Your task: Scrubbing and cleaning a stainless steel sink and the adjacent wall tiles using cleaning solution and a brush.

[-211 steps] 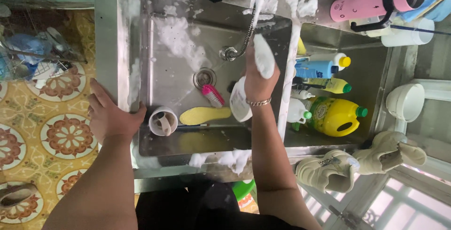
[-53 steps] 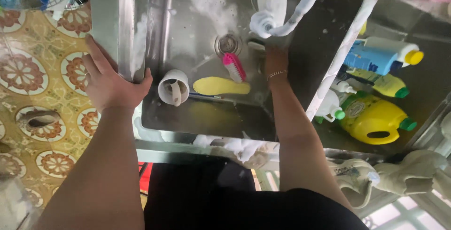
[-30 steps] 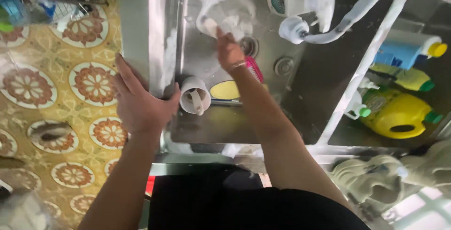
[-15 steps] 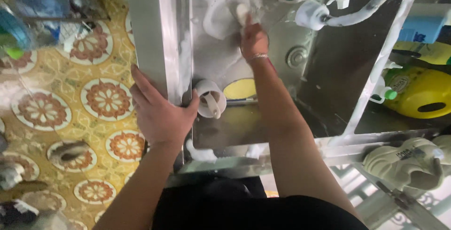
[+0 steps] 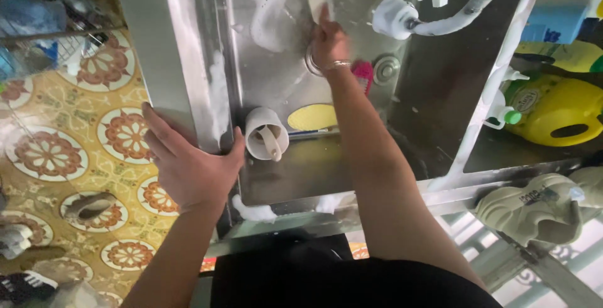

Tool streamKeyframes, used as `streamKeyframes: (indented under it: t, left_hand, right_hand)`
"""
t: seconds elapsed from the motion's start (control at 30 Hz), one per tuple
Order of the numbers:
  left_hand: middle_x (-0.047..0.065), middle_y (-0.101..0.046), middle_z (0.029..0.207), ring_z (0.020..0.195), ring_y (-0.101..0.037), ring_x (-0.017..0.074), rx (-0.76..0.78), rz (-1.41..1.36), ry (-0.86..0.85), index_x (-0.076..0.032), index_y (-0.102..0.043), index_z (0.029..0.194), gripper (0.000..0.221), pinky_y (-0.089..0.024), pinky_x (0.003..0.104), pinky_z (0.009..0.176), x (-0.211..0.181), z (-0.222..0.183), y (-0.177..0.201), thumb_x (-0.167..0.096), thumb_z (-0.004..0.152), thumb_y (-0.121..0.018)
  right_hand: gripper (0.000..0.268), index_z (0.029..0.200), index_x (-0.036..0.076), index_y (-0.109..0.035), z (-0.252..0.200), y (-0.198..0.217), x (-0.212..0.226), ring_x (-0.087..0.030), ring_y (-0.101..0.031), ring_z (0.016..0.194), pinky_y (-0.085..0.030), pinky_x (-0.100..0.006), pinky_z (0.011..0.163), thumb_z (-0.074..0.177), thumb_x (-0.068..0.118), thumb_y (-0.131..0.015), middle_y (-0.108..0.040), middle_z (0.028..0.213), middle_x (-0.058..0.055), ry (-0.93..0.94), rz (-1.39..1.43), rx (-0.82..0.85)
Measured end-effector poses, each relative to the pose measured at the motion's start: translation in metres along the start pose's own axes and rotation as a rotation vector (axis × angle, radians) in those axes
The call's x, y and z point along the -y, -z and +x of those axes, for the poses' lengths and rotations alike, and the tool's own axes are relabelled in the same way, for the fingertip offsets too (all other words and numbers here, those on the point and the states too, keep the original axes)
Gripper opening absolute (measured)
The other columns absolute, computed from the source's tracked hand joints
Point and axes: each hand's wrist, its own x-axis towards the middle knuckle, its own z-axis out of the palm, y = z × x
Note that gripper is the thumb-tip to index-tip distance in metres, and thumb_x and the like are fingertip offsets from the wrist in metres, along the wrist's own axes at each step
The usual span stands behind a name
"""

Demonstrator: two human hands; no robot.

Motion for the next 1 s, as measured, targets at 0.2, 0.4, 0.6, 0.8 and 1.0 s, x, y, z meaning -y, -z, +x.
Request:
streamKeyframes:
  t: [0.2,0.4,0.6,0.8,1.0]
  left_hand:
    - [0.028,-0.043,0.139,0.114,-0.058,0.0473,0.008,0.038,0.066,0.003,-0.007,0.161,0.130,-0.056,0.056,0.082,-0.004,-0.001,-0.003,-0.051,0.077,-0.090]
    - [0.031,-0.043,0.139,0.116,-0.058,0.0480,-0.013,0.055,0.041,0.005,-0.008,0.162,0.130,-0.056,0.056,0.083,0.001,-0.003,-0.005,-0.051,0.079,-0.090]
    - [0.030,-0.044,0.138,0.118,-0.058,0.0479,-0.038,0.047,0.039,0.003,-0.009,0.163,0.129,-0.056,0.054,0.085,-0.003,-0.004,-0.004,-0.049,0.079,-0.091]
    - [0.027,-0.045,0.140,0.119,-0.058,0.0476,0.001,0.025,0.080,0.002,-0.009,0.164,0.129,-0.055,0.056,0.085,-0.005,-0.004,0.000,-0.048,0.079,-0.091]
    - [0.029,-0.043,0.143,0.118,-0.058,0.0481,-0.008,0.062,0.091,0.000,-0.007,0.163,0.130,-0.055,0.057,0.083,-0.006,-0.004,-0.003,-0.051,0.078,-0.091]
  right_hand:
    - [0.058,0.151,0.013,-0.053,-0.049,0.011,0.021,-0.030,-0.069,0.077,-0.056,-0.047,0.087,0.094,0.001,-0.055,-0.069,0.086,-0.017,0.227,0.027,0.202]
    - [0.042,0.144,0.013,-0.060,0.001,0.019,0.032,-0.037,-0.064,0.071,-0.055,-0.049,0.068,0.102,0.010,-0.057,-0.070,0.091,-0.023,0.018,0.028,0.060]
    - [0.059,0.154,0.014,-0.043,-0.046,0.020,0.023,-0.039,-0.070,0.074,-0.055,-0.050,0.060,0.096,0.015,-0.055,-0.070,0.098,-0.023,0.157,-0.254,0.370]
    - [0.055,0.151,0.024,-0.048,-0.014,0.026,0.020,-0.038,-0.071,0.082,-0.057,-0.047,0.068,0.098,0.018,-0.058,-0.073,0.102,-0.016,0.171,-0.186,0.073]
    - [0.057,0.157,0.018,-0.041,-0.046,0.026,0.035,-0.038,-0.070,0.066,-0.056,-0.049,0.050,0.101,0.017,-0.053,-0.067,0.112,-0.029,0.141,-0.318,0.294]
